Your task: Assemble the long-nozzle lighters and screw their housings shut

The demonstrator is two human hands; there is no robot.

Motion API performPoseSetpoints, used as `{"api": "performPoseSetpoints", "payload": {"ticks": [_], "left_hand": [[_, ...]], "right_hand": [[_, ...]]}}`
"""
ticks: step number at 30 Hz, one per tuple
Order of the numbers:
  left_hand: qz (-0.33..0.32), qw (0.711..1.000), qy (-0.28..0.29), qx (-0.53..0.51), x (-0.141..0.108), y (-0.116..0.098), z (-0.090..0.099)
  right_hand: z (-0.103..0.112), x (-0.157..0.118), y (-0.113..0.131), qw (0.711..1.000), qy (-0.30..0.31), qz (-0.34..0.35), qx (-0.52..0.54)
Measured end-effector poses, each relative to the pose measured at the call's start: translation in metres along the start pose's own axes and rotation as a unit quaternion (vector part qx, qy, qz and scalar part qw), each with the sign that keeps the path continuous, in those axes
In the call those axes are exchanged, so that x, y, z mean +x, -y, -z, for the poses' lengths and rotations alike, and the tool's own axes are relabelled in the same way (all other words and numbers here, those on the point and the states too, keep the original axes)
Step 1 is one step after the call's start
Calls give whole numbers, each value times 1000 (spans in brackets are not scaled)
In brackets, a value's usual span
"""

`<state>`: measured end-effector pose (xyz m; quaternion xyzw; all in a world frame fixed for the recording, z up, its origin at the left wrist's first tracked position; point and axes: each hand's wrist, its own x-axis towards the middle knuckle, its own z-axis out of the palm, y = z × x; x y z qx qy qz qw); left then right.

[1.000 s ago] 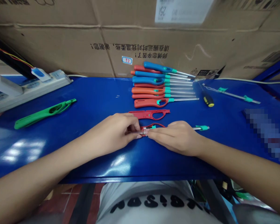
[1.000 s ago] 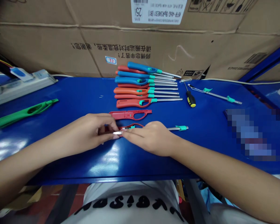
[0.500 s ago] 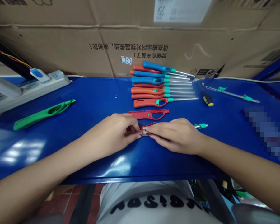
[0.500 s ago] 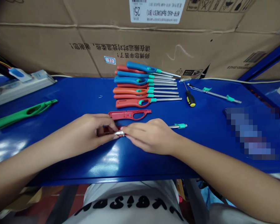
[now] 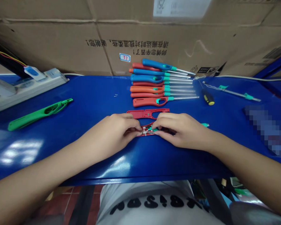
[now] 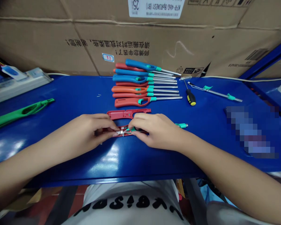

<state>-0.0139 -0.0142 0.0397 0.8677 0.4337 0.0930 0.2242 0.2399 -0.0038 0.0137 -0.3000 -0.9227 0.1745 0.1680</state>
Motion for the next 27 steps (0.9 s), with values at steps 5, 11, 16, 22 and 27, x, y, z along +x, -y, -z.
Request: {"api": "performPoseSetpoints", "payload": {"ticks": [5, 11, 16, 22, 27], "left_hand": [[-8, 1000, 9, 10, 0, 0, 1], [-7, 1000, 19, 22, 0, -2, 1], [1, 1000, 15, 14, 0, -2, 1], [1, 1000, 15, 4, -1, -1, 1], [-8, 1000, 12, 0, -1, -1, 2]], "right_hand": [[1, -2, 0, 996, -2, 38, -87], [2, -3, 0, 990, 18, 74, -120], [-1, -3, 1, 991, 24, 81, -106], [0, -4, 4, 995, 40, 55, -74], [8, -3, 1, 999, 34, 17, 16]]}}
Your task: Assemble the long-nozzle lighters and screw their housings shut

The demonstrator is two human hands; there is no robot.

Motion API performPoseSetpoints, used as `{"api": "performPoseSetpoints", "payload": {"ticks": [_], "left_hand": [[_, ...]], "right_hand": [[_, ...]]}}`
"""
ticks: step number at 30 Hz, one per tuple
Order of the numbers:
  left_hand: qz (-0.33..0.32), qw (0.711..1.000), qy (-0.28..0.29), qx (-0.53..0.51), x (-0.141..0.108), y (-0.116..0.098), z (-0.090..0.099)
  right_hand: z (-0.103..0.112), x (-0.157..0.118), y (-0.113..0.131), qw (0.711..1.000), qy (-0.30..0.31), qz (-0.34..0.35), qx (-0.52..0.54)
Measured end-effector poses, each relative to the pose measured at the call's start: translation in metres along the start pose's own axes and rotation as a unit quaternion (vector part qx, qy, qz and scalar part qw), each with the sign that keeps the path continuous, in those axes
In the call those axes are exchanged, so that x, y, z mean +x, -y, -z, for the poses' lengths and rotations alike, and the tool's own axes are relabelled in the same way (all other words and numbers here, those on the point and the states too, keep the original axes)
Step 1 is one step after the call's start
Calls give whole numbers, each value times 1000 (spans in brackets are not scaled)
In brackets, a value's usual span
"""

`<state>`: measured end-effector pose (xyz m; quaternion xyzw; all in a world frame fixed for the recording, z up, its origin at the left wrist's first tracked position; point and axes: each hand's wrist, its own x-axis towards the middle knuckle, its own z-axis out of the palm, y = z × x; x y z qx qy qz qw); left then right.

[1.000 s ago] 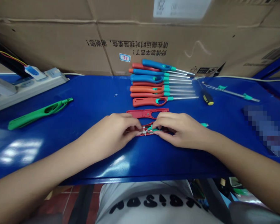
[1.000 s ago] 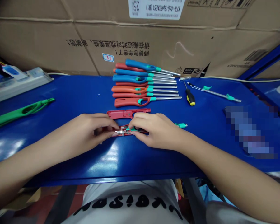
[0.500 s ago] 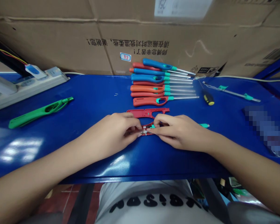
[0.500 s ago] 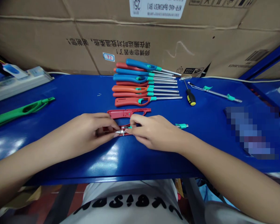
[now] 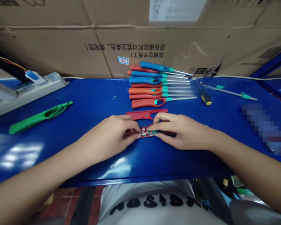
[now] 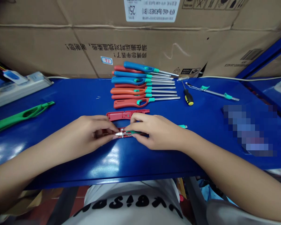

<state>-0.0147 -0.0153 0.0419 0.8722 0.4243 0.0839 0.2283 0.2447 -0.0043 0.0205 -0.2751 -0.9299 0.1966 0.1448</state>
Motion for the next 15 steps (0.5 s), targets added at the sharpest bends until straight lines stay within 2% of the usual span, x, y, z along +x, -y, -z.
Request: {"api": "performPoseSetpoints", "payload": {"ticks": [4, 7, 10, 13, 15], "left_hand": [[-2, 1000, 5, 12, -2, -2, 1], [-2, 999, -18, 40, -4, -5, 1], [-61, 995, -48, 69, -4, -8, -2], [-137, 986, -50, 79, -3, -7, -8], [-154, 984, -47, 81, -2, -4, -11]], "right_hand": [[5, 1, -3, 999, 19, -13, 39], [5, 3, -5, 998, 22, -8, 53], [4, 3, -7, 998, 19, -10, 64], [5, 2, -8, 997, 27, -6, 72], [7, 2, -8, 996, 37, -5, 75]]}}
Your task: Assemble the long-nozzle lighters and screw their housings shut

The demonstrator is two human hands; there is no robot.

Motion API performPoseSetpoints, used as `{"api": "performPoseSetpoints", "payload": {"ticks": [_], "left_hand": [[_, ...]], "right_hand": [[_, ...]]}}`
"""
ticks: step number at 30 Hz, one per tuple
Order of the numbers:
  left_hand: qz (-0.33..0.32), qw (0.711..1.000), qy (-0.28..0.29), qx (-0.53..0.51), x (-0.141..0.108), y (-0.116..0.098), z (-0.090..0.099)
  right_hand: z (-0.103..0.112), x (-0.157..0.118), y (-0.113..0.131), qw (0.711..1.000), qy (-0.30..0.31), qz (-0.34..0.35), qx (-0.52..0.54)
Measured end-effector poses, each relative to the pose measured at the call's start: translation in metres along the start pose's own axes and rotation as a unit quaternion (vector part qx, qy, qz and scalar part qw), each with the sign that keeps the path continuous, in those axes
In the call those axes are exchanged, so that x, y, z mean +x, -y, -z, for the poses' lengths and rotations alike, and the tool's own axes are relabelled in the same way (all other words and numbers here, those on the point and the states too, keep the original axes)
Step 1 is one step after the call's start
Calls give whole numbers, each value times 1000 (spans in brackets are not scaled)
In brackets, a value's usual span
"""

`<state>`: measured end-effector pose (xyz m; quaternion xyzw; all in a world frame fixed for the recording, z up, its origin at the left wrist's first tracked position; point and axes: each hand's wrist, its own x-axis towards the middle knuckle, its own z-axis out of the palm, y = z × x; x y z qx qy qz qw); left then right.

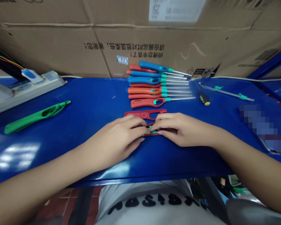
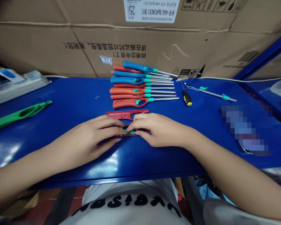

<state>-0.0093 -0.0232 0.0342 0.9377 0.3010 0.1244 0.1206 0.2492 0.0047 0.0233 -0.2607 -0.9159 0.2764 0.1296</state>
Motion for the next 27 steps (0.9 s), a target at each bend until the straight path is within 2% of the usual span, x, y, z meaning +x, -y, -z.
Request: {"api": "performPoseSetpoints", "payload": {"ticks": [5, 9, 18, 27], "left_hand": [[-8, 1000, 15, 6, 0, 3, -5], [-3, 1000, 10, 3, 0, 4, -6], [-2, 1000, 2, -2, 1, 6, -10], [0, 1000, 2, -11, 1, 7, -10]], "right_hand": [[0, 0, 0, 1000, -11, -1, -6], [3, 0, 1, 999, -15, -31, -26], [5, -2, -2, 998, -22, -41, -44], [12, -2, -1, 999, -6, -38, 7]]}}
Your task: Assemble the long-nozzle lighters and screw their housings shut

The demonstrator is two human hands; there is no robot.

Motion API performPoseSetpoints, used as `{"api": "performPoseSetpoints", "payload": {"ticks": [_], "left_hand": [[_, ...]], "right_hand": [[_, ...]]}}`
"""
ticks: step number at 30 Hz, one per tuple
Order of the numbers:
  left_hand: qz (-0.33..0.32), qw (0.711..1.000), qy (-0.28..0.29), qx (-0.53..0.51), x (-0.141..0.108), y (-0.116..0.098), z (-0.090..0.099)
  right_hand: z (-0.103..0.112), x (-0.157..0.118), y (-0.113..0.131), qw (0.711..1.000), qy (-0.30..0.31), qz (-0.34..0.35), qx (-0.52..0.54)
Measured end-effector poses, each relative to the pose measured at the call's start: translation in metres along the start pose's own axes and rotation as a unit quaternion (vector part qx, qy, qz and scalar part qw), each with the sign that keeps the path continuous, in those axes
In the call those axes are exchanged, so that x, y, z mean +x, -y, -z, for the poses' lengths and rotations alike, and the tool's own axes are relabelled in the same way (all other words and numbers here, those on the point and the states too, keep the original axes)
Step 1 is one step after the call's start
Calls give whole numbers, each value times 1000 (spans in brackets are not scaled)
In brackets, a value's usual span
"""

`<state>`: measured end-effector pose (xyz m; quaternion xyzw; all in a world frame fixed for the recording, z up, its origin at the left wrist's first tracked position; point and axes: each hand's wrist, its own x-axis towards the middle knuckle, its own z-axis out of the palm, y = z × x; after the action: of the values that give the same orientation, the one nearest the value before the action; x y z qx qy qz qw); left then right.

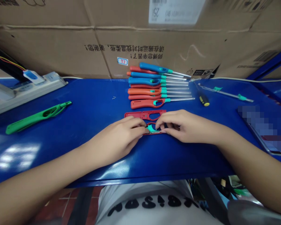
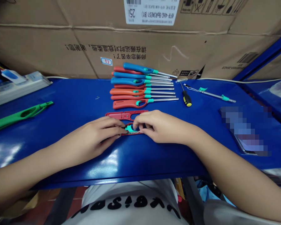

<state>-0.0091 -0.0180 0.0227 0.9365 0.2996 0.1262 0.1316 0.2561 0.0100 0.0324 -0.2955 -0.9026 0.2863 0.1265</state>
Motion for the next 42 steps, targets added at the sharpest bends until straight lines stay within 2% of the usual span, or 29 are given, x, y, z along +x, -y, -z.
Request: {"api": "performPoseSetpoints", "payload": {"ticks": [10, 14, 18, 21, 26, 35, 42], "left_hand": [[6, 1000, -3, -11, 1, 1, -1], [32, 999, 0, -41, 1, -1, 11], [61, 998, -16, -14, -1, -1, 25], [97, 995, 14, -2, -3, 1, 31], [140, 988, 67, -17, -5, 5, 30], [109, 992, 55, -39, -4, 9, 28], [136, 989, 47, -31, -4, 6, 28]], "right_hand": [[1, 0, -1, 999, 1, -28, 14], [-1, 0, -1, 1000, -7, -27, 8], [0, -1, -1, 1000, 0, -17, 16], [0, 0, 0, 1000, -4, -16, 13], [-2, 1, -1, 1000, -13, -11, 3], [-3, -1, -1, 1000, -4, 0, -13], [-3, -2, 1, 1000, -9, 13, -27]]}}
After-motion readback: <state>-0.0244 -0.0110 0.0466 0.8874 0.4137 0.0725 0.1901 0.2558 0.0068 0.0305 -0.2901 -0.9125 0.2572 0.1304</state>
